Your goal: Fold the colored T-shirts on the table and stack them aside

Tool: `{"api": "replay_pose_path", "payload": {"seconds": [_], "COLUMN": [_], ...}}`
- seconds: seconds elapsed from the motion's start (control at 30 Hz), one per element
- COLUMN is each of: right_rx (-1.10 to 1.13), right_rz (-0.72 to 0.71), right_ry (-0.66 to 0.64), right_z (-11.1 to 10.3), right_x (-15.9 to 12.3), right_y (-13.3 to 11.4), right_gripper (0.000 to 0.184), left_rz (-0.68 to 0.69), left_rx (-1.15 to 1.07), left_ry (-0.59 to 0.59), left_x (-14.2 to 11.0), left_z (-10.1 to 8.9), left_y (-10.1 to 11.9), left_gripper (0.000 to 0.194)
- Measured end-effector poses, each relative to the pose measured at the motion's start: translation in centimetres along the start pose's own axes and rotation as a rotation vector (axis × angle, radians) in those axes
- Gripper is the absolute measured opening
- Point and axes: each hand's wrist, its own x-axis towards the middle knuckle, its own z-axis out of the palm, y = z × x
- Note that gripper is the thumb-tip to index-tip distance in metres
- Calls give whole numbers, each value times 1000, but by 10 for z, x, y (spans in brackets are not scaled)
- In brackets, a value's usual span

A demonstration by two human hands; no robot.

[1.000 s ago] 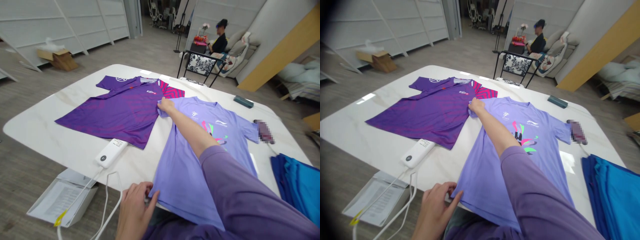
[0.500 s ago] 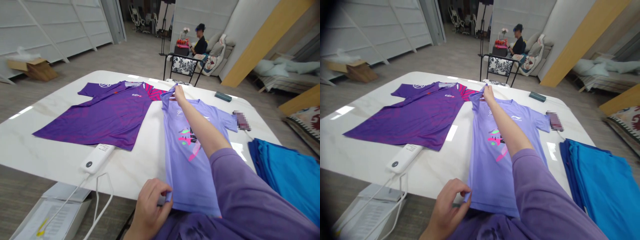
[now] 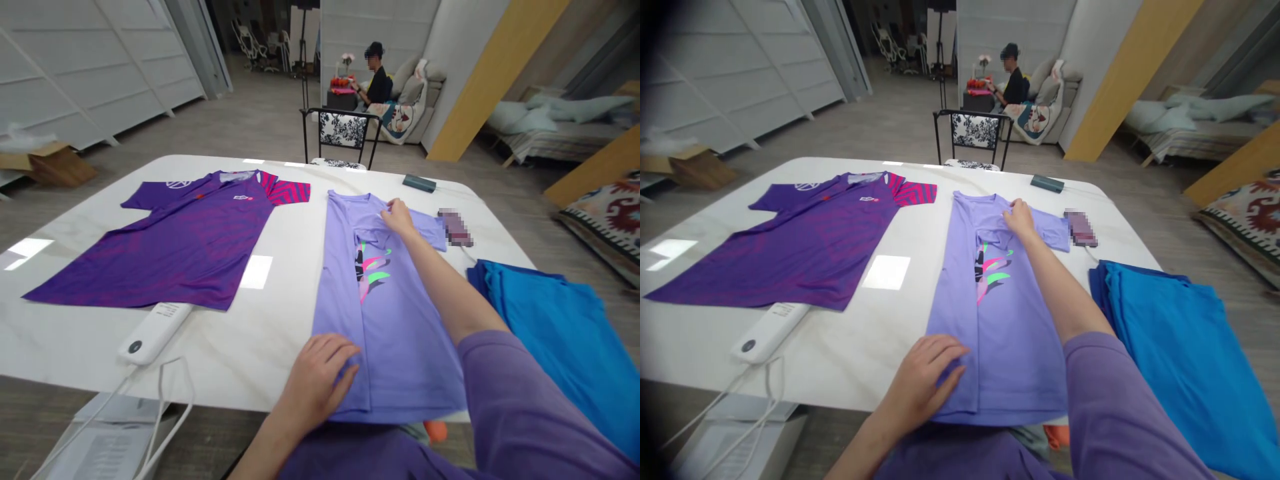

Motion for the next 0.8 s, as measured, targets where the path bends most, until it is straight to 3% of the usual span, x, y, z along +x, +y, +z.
{"api": "replay_pose_path", "payload": {"seconds": [0.13, 0.23, 0.37, 0.57, 0.7, 0.8], "right_rx": [-27, -58, -159, -158, -227, -232], "right_rz": [-118, -98, -64, -60, -153, -263], "right_ry": [-114, -222, -309, -299, -258, -167], "right_z": [35, 71, 112, 145, 155, 145], "right_x": [39, 73, 112, 153, 150, 136], "right_y": [-39, -74, -104, -106, -99, -92], "right_gripper": [32, 39, 53, 38, 36, 48], "left_rz": [23, 0, 57, 189, 135, 102], "left_rx": [201, 310, 464, 657, 629, 548], "left_ry": [-31, -87, -93, 30, 26, -21], "left_x": [15, 10, -1, -17, -23, -23], "left_z": [-1, 6, 18, 36, 39, 28], "left_y": [-17, -26, -41, -71, -75, -70], "left_gripper": [63, 85, 96, 107, 113, 121]}}
